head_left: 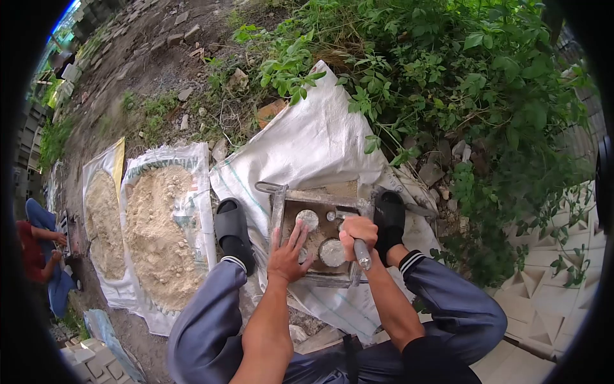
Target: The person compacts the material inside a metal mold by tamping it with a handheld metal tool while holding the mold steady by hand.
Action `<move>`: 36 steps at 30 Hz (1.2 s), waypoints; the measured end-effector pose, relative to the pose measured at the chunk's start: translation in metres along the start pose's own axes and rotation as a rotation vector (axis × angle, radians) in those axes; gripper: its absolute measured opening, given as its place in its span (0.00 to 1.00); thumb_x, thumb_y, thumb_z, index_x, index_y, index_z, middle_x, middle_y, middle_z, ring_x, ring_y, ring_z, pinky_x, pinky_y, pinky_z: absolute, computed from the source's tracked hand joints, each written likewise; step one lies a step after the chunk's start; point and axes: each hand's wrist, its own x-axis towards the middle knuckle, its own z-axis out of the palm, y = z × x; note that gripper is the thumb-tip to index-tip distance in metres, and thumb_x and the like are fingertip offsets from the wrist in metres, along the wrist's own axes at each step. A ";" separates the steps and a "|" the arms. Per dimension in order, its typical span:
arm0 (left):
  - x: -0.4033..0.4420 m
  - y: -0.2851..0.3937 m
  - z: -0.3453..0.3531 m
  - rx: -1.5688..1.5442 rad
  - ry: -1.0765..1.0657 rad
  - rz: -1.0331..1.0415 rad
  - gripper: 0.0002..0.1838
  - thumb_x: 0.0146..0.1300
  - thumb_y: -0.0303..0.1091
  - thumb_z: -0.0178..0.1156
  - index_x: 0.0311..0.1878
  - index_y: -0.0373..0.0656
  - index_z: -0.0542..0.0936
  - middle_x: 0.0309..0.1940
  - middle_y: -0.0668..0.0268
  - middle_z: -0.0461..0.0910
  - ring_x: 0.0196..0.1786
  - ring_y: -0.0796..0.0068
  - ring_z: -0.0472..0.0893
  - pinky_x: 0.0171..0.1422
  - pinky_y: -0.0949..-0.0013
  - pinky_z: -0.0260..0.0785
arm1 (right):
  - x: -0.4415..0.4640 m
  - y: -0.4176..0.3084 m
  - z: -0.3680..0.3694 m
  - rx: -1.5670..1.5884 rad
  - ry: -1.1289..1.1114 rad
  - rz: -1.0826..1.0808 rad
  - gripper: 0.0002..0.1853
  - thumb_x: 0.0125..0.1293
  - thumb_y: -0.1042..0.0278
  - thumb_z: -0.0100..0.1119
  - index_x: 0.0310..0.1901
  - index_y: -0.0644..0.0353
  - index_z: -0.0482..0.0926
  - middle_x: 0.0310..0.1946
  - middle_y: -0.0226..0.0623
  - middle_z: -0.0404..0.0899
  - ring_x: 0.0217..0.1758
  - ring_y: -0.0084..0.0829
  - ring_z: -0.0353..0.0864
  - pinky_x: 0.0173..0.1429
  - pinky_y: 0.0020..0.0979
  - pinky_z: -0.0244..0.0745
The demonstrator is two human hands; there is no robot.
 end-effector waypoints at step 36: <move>-0.004 -0.007 0.006 0.013 -0.011 0.014 0.44 0.58 0.53 0.60 0.77 0.51 0.59 0.79 0.68 0.53 0.59 0.72 0.79 0.82 0.47 0.42 | 0.035 0.010 0.071 0.054 -0.010 0.006 0.15 0.52 0.74 0.55 0.12 0.62 0.62 0.10 0.35 0.63 0.11 0.32 0.65 0.19 0.32 0.62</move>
